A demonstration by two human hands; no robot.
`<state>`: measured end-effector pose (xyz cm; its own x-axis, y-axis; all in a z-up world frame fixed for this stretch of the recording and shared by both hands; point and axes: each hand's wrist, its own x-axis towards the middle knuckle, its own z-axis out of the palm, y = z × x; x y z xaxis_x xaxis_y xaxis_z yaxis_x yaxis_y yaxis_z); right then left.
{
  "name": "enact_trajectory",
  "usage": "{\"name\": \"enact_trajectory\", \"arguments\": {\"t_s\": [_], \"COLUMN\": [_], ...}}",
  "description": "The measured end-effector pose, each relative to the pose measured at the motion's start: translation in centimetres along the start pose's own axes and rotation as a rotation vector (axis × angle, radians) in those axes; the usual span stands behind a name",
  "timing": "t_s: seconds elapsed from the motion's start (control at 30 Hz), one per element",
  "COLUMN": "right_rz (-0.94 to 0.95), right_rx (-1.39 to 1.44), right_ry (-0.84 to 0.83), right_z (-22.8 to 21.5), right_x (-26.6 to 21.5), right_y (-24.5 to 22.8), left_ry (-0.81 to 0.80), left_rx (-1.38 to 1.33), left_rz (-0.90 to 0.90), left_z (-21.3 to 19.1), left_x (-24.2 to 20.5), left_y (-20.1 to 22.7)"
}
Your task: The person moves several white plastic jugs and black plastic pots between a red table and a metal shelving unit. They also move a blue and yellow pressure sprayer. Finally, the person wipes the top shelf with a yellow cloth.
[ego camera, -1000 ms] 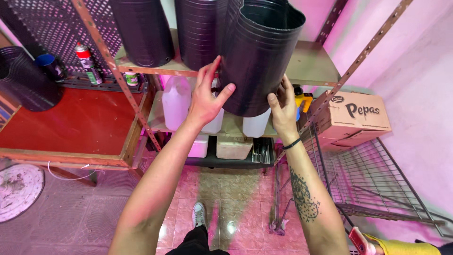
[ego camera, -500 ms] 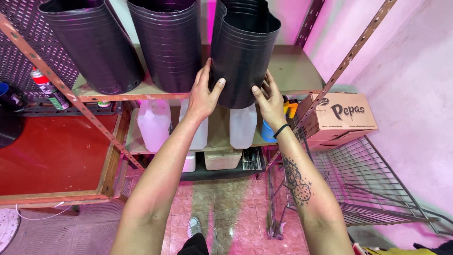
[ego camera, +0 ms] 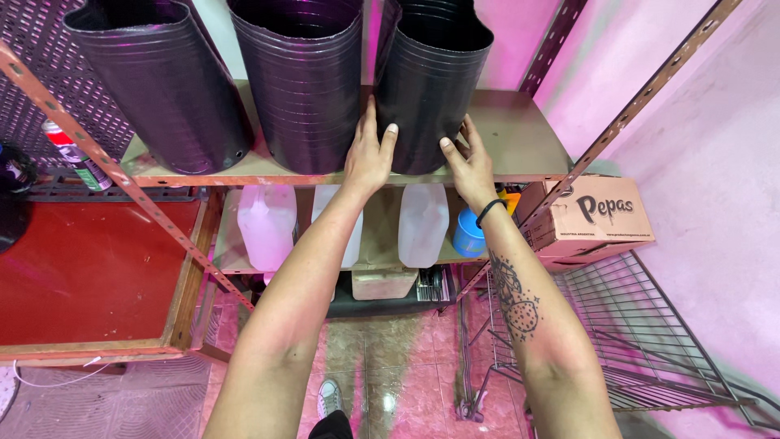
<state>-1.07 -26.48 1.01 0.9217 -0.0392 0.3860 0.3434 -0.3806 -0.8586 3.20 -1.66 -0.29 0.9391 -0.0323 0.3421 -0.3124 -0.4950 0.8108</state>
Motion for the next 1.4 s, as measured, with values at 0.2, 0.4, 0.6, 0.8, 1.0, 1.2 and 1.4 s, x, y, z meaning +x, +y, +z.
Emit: {"name": "enact_trajectory", "arguments": {"t_s": [0.2,0.4,0.6,0.8,1.0,1.2,1.4], "right_rz": [-0.022,-0.032,0.082,0.170,0.216,0.254,0.243], "right_rx": [0.068,0.198,0.281,0.361,0.383,0.360,0.340], "right_ry": [0.081,-0.008,-0.305,-0.520,-0.761,-0.892,-0.970], "right_z": [0.8,5.6,13.3,24.6,33.6,42.2,57.8], "right_x": [-5.1,-14.6,-23.5,-27.6,-30.7,-29.8,-24.2], "right_y": [0.9,2.5,1.0,3.2,-0.3,-5.4,-4.1], "left_ry": [0.000,-0.017,0.110,0.349,0.586,0.704,0.786], "left_rx": [-0.094,-0.231,-0.207,-0.038,0.019,-0.030,-0.243], "left_rz": [0.051,0.045,-0.140,-0.344,-0.363,-0.427,-0.570], "left_z": [-1.8,-7.1,-14.3,-23.5,-30.4,-36.3,-43.7], "left_x": [-5.9,-19.7,-33.8,-44.8,-51.6,-52.6,-48.1], "left_y": [1.1,-0.7,-9.2,-15.8,-21.7,-26.8,-39.4]}}
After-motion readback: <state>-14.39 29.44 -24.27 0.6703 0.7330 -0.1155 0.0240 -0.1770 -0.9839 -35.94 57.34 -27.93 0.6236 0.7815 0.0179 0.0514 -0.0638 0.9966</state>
